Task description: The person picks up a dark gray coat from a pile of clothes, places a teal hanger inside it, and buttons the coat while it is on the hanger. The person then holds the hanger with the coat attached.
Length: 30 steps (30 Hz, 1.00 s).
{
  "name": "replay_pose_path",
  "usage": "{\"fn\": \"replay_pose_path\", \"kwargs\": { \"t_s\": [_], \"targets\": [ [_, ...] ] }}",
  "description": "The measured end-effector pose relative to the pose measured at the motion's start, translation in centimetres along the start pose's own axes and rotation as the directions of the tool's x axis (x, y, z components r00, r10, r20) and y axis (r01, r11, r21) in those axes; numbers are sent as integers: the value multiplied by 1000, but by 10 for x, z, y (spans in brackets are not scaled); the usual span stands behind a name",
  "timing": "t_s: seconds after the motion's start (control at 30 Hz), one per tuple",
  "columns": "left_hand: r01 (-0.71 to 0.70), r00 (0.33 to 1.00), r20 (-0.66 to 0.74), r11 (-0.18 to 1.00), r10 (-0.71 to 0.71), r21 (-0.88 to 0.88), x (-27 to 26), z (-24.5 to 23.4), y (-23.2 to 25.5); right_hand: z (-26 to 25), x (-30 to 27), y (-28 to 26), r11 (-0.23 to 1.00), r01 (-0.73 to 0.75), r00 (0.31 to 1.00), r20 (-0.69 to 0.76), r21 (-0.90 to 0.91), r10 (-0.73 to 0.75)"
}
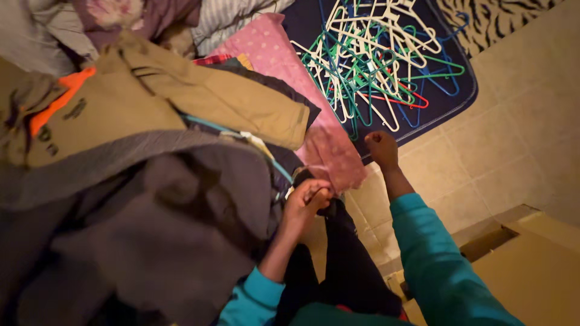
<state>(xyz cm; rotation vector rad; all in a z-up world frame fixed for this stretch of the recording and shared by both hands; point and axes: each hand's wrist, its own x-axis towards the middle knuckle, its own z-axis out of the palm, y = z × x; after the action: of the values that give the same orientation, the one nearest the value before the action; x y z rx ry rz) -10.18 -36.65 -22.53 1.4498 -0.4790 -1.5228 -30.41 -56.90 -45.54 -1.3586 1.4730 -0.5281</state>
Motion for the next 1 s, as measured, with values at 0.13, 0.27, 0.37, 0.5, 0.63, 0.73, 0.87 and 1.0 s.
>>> {"fn": "replay_pose_path", "kwargs": {
  "t_s": [0.13, 0.27, 0.37, 0.5, 0.63, 0.73, 0.87, 1.0],
  "targets": [
    [111, 987, -118, 994, -112, -14, 17, -3, -16, 11, 58, 32, 967, -41, 997, 52, -252, 56],
    [231, 953, -199, 973, -229, -13, 20, -9, -26, 26, 106, 64, 910, 65, 996, 82, -409, -34],
    [238, 944, -230, 971, -237, -22, 26, -13, -33, 38, 145, 85, 798, 285, 958, 150, -531, -243],
    [304, 911, -276, 951, -308, -57, 35, -19, -41, 56, 192, 105, 752, 326, 945, 208, -573, -251],
    [330, 902, -278, 943, -331, -50, 46, -22, -46, 73, 222, 113, 745, 211, 965, 256, -633, -56],
    [267, 922, -270, 960, -278, -79, 49, -17, -45, 73, 220, 105, 762, 313, 949, 169, -566, -265],
    [201, 954, -221, 979, -204, -35, 48, -6, -22, 64, 175, 62, 917, 363, 916, -116, -164, -384],
    [92, 977, -190, 995, -97, -36, 34, 18, 27, 33, 100, -7, 903, 429, 895, -122, -21, -428]
  ]
}}
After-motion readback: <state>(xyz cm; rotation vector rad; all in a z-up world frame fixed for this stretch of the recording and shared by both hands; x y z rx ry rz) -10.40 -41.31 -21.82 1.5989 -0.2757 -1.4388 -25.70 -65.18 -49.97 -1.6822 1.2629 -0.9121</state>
